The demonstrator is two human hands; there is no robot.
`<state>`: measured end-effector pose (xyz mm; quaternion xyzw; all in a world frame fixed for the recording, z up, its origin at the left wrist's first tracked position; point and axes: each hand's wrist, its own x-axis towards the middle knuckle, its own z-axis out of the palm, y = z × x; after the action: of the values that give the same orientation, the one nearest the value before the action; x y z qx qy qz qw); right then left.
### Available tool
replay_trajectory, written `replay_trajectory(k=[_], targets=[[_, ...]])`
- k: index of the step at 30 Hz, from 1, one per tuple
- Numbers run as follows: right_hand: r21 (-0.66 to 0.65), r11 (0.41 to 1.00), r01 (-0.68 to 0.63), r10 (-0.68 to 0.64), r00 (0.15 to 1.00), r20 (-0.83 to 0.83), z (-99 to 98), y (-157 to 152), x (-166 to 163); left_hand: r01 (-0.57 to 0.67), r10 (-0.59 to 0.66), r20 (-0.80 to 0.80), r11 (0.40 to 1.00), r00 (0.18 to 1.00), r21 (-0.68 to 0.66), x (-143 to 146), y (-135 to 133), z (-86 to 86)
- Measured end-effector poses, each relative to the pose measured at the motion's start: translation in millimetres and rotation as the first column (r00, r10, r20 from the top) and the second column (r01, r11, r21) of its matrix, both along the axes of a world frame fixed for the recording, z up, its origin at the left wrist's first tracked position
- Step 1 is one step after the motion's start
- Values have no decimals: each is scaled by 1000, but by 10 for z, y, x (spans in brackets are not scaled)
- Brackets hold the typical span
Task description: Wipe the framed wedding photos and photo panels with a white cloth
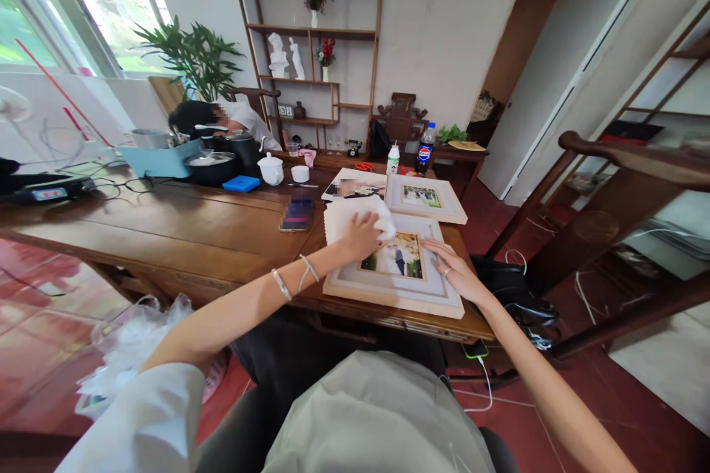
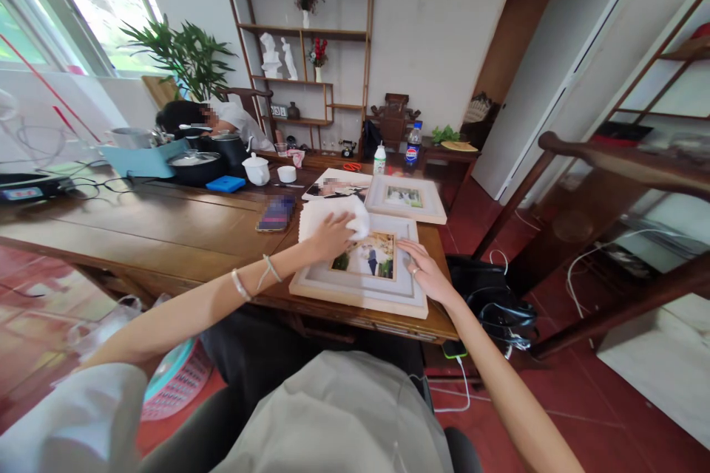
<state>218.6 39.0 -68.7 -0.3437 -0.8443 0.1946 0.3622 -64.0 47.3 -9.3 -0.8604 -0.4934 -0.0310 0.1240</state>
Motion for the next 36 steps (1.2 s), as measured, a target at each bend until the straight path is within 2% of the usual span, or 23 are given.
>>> replay_trajectory(k=[3, 6, 9, 14, 17, 19, 21, 23, 27, 31, 33, 36], targets=[[-2, 1000, 14, -14, 1000, -1, 19, -18, -15, 12, -12, -6, 1000, 1000, 10, -66, 311, 23], [-4, 1000, 29, -29, 1000, -4, 20, -27, -25, 101, -101, -28, 995, 994, -14, -31, 330, 56], [7, 1000, 24, -24, 1000, -12, 1, -21, -25, 194, -198, -61, 979, 978, -70, 101, 51, 101], [18, 1000, 21, -21, 999, -26, -22, -10, -24, 386, -397, -42, 909, 917, -160, 308, -742, 256], [6, 999, 35, -35, 999, -21, -11, -15, -30, 489, -491, 8, 865, 871, -115, 352, -1107, 323], [3, 999, 36, -36, 999, -20, -1, -19, -33, 507, -508, 19, 858, 861, -81, 359, -1195, 314], [4, 999, 33, -33, 999, -20, 4, -19, -33, 470, -471, 5, 879, 882, -75, 352, -1143, 256], [8, 1000, 27, -27, 999, -20, 1, -14, -28, 392, -396, -33, 916, 918, -89, 334, -973, 170], [11, 1000, 27, -27, 999, -22, -8, -5, -21, 229, -235, -76, 970, 969, -75, 281, -467, 9], [-1, 1000, 25, -25, 999, -25, -2, -15, -29, 140, -140, -59, 990, 988, 6, 269, -1, -45], [-1, 1000, 28, -28, 999, -25, 4, -21, -34, 150, -147, -70, 988, 987, 36, 290, 154, -37], [-3, 999, 40, -40, 999, -20, 8, -17, -35, 240, -236, -117, 971, 965, 23, 336, 238, -9]])
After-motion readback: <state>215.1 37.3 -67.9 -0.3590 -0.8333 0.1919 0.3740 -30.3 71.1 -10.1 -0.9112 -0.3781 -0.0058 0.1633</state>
